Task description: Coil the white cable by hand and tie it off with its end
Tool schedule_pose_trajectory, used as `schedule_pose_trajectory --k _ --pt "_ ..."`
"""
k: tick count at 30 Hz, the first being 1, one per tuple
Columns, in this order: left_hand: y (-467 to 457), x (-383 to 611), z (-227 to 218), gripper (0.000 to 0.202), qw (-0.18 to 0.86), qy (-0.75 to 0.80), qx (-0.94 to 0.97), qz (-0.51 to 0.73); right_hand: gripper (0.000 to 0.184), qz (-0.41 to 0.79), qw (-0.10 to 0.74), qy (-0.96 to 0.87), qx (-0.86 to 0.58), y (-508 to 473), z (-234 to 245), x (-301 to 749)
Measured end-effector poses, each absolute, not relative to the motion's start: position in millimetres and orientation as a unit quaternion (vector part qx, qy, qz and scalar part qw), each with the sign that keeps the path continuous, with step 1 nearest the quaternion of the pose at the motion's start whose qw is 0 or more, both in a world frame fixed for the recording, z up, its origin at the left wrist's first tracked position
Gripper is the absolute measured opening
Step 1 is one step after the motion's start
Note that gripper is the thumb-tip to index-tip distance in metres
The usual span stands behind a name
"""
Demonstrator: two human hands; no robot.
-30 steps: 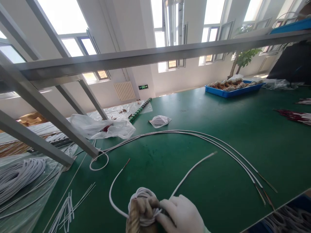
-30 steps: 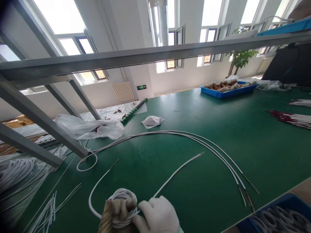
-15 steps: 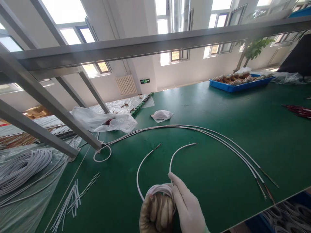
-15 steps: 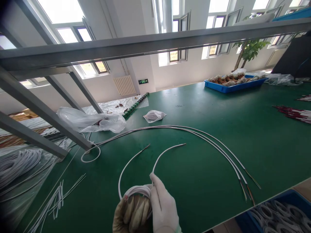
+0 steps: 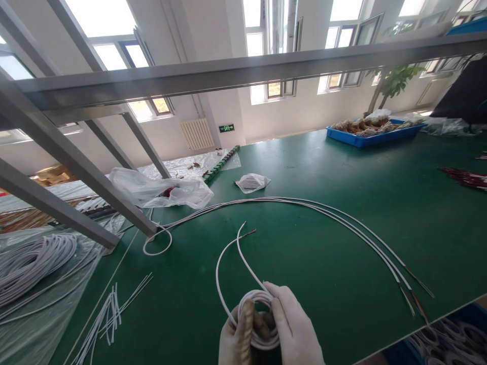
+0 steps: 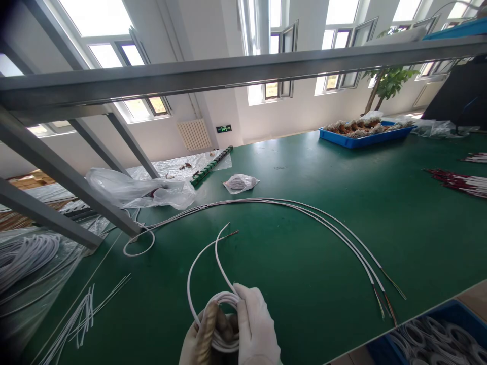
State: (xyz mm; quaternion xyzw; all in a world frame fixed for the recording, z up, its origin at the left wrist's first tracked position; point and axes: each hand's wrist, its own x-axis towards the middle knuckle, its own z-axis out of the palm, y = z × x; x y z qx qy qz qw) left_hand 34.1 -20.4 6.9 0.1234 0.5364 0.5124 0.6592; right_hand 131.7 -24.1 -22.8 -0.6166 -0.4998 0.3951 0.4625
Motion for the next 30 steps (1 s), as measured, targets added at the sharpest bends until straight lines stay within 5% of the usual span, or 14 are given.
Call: schedule_pose_trajectory --k 6,11,18,24,30 --pt "-18.5 14.9 15.9 0.032 0.604 0.607 0.19 0.48 0.04 0.304 0.462 -0.567 -0.61 -21.2 -22.8 136.6" --pt "-10.9 1.8 24.3 0.017 0.669 0.526 0.198 0.487 0.037 0.209 0.412 -0.653 -0.601 -23.5 -20.1 135.5" --pt "-9.5 11.5 25.7 0.031 0.73 0.48 0.103 0.476 0.04 0.131 0.331 -0.716 -0.6 -23.2 -19.5 128.3" --pt "-14.1 17.1 25.8 0.007 0.681 0.468 0.024 0.563 0.044 0.241 0.395 -0.645 -0.608 -14.3 -40.3 125.0" --pt "-10.6 2.7 19.0 0.016 0.686 0.44 0.059 0.576 0.049 0.317 0.386 -0.637 -0.587 -19.7 -17.8 119.9"
